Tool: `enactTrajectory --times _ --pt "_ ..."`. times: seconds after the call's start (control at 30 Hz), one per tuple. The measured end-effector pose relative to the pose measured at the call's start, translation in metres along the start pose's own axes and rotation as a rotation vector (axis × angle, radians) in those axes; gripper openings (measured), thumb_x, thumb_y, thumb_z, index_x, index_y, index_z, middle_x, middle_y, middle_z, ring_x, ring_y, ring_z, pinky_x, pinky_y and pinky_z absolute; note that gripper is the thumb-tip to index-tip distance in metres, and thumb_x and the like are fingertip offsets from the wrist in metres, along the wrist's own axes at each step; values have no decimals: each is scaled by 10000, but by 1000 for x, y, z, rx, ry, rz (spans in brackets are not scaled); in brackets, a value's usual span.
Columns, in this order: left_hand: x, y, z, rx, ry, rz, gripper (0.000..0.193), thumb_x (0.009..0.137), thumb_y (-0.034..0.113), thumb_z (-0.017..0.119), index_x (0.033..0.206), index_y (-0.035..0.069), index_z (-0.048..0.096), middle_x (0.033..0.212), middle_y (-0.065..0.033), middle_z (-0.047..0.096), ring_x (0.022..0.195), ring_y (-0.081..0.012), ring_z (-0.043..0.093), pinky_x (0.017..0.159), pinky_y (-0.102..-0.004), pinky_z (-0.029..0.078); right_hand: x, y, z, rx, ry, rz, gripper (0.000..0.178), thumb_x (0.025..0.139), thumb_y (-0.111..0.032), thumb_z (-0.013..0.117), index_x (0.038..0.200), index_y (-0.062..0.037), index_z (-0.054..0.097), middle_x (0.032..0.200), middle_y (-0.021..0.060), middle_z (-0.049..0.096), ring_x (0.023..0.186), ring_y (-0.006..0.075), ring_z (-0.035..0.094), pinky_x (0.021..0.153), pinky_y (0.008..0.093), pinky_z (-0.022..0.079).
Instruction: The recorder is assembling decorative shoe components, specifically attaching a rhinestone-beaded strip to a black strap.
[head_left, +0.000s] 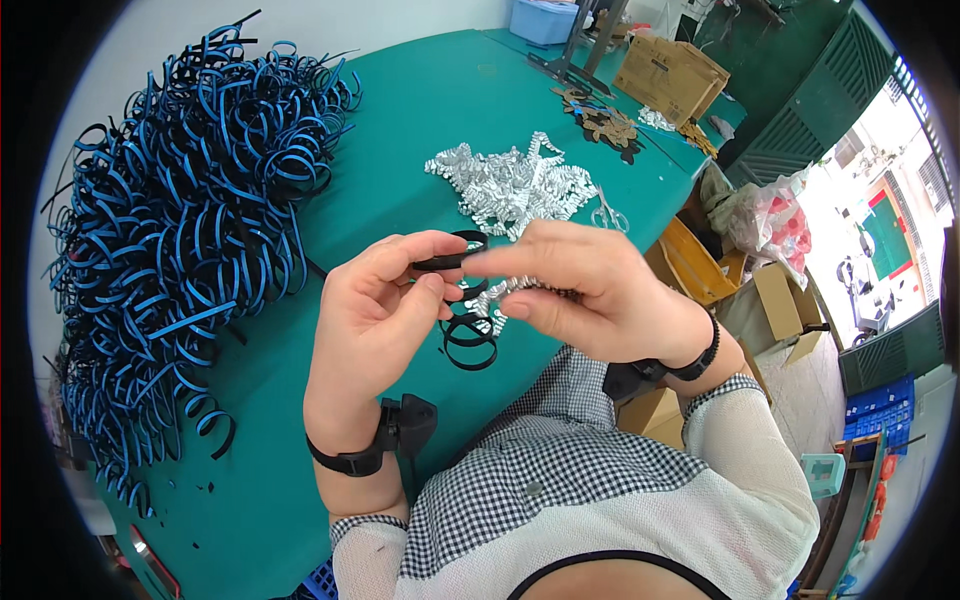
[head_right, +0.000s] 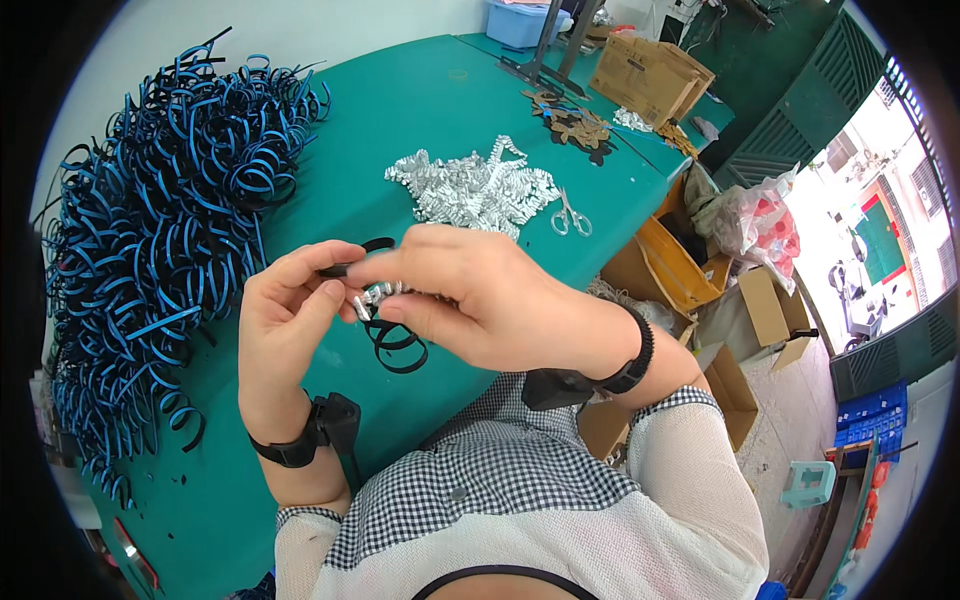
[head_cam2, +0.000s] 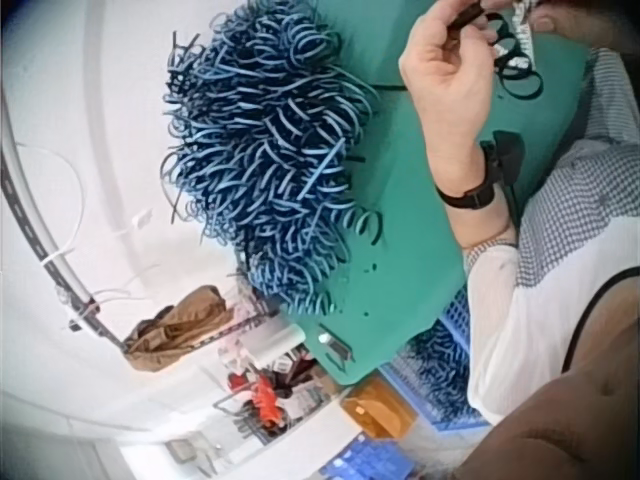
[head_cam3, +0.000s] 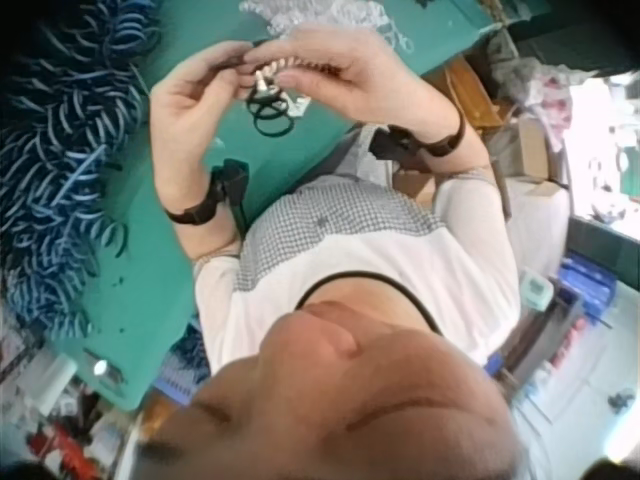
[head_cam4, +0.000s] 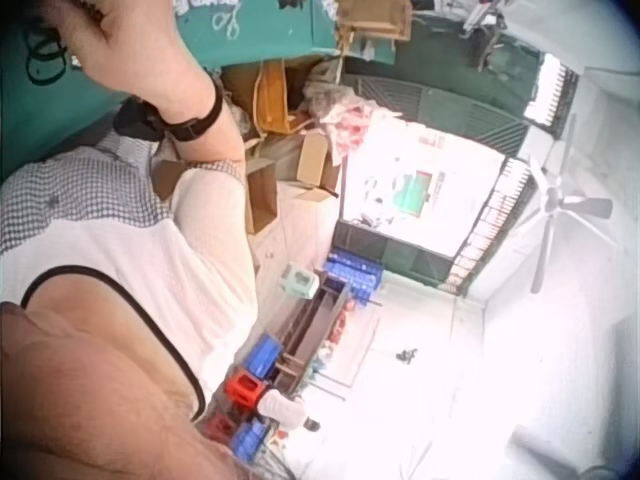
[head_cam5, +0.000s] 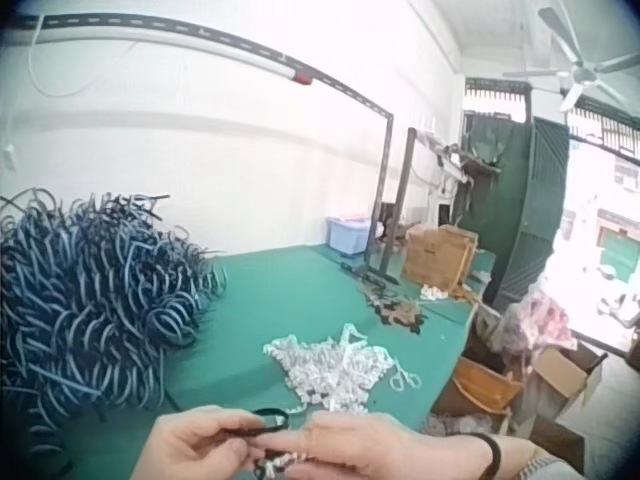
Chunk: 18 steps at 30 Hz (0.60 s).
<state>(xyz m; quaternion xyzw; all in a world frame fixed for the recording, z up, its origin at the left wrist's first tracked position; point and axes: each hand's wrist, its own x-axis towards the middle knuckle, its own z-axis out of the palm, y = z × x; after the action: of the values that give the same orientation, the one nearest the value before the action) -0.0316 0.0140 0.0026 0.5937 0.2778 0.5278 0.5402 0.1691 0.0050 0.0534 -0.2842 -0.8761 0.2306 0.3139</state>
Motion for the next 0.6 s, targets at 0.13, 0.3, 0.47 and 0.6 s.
enactTrajectory --times 0.13,0.3,0.47,0.6 --pt "-1 2 3 -69 -56 -8 251 815 -72 448 1026 -59 583 968 -93 580 795 -112 588 666 -219 489 0 -4 0 82 135 108 143 790 -54 638 922 -8 609 792 50 584 627 109 525 562 221 417" --pt "0 2 5 -57 -99 2 264 826 -76 422 1039 -63 577 919 -86 571 773 -105 583 662 -216 488 1 5 -3 -13 55 47 92 784 -46 633 869 -16 614 860 63 577 684 116 529 603 226 427" --pt "-3 0 6 -64 -113 49 283 839 -73 397 1068 -73 563 891 -80 566 762 -101 581 666 -218 490 6 1 4 -53 99 0 74 781 -39 625 850 -19 606 928 89 565 770 131 540 640 241 434" --pt "-1 -2 9 -43 -110 76 282 845 -73 393 1071 -78 560 893 -95 582 750 -100 580 666 -217 491 6 6 8 -5 87 113 68 795 -25 607 862 -17 597 858 66 576 736 114 563 599 217 431"
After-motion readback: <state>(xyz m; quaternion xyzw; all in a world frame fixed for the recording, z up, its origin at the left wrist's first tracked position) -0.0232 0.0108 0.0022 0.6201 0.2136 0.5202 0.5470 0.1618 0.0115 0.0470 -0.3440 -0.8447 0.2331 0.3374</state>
